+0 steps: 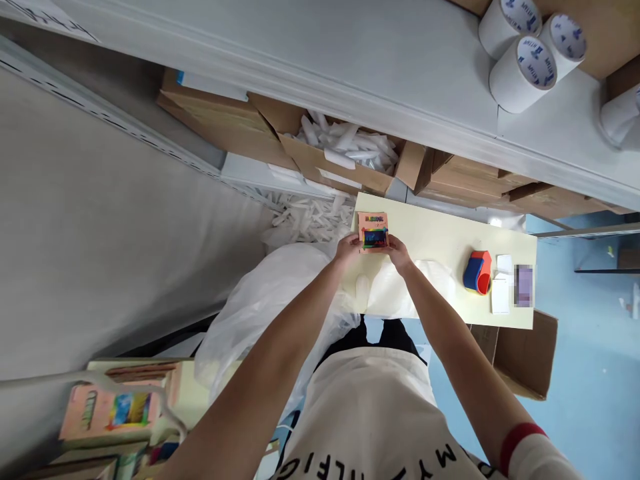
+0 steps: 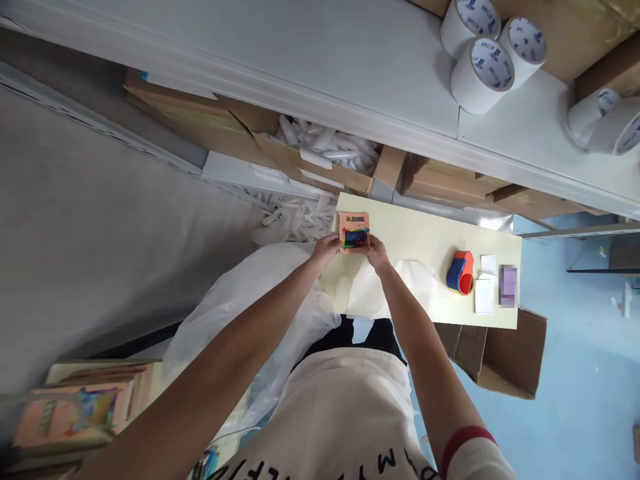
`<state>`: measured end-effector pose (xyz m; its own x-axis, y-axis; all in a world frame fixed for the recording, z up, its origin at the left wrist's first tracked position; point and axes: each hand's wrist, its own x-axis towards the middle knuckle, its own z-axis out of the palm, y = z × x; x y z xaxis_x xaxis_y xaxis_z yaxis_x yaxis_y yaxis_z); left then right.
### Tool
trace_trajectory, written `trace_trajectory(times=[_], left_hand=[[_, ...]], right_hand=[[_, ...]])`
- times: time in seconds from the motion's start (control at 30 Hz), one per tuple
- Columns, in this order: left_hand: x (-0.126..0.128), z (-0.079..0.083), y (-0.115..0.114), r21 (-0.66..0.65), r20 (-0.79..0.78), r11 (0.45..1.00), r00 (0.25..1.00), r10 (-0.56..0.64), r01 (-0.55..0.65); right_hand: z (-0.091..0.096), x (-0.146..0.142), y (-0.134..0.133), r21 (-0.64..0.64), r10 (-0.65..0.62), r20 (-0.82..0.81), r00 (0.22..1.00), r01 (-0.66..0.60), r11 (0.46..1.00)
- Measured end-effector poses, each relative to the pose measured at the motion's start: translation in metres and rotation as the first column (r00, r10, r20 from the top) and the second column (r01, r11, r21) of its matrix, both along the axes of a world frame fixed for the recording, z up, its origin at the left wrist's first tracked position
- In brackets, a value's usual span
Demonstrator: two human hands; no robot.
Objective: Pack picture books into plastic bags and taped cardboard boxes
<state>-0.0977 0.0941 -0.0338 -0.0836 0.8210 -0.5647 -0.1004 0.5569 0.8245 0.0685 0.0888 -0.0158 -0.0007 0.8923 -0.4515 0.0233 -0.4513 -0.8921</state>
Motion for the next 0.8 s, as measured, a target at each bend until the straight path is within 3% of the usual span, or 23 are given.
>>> trace_trajectory(times=[0.1, 0.2, 0.4, 0.6, 0.7, 0.8], left_hand=[[0.002, 0.004, 0.002, 0.009, 0.034, 0.998, 0.997, 0.064, -0.064], [0.004, 0.013, 0.003, 0.036, 0.086, 0.995, 0.992, 0.093, -0.096], [0.016, 0.039, -0.006, 0.099, 0.281, 0.994, 0.959, 0.016, -0.046], [0.062, 0.047, -0.058, 0.239, 0.01, 0.963, 0.991, -0.133, 0.126], [0.095, 0.044, -0.094, 0.259, -0.129, 0.929, 0.963, -0.238, 0.264], [0.128, 0.037, -0.122, 0.246, -0.168, 0.911, 0.94, -0.296, 0.331]], right_hand=[[0.005, -0.001, 0.0, 0.036, -0.025, -0.056, 0.998, 0.027, 0.999], [0.011, 0.0, -0.001, 0.045, -0.142, -0.092, 0.986, 0.146, 0.988], [0.035, 0.029, -0.015, 0.101, -0.268, -0.086, 0.96, 0.276, 0.956], [0.05, 0.087, -0.072, 0.1, -0.271, -0.07, 0.96, 0.277, 0.956], [0.044, 0.118, -0.114, 0.056, -0.275, -0.024, 0.961, 0.276, 0.96], [0.032, 0.145, -0.148, -0.007, -0.289, 0.102, 0.952, 0.291, 0.957]])
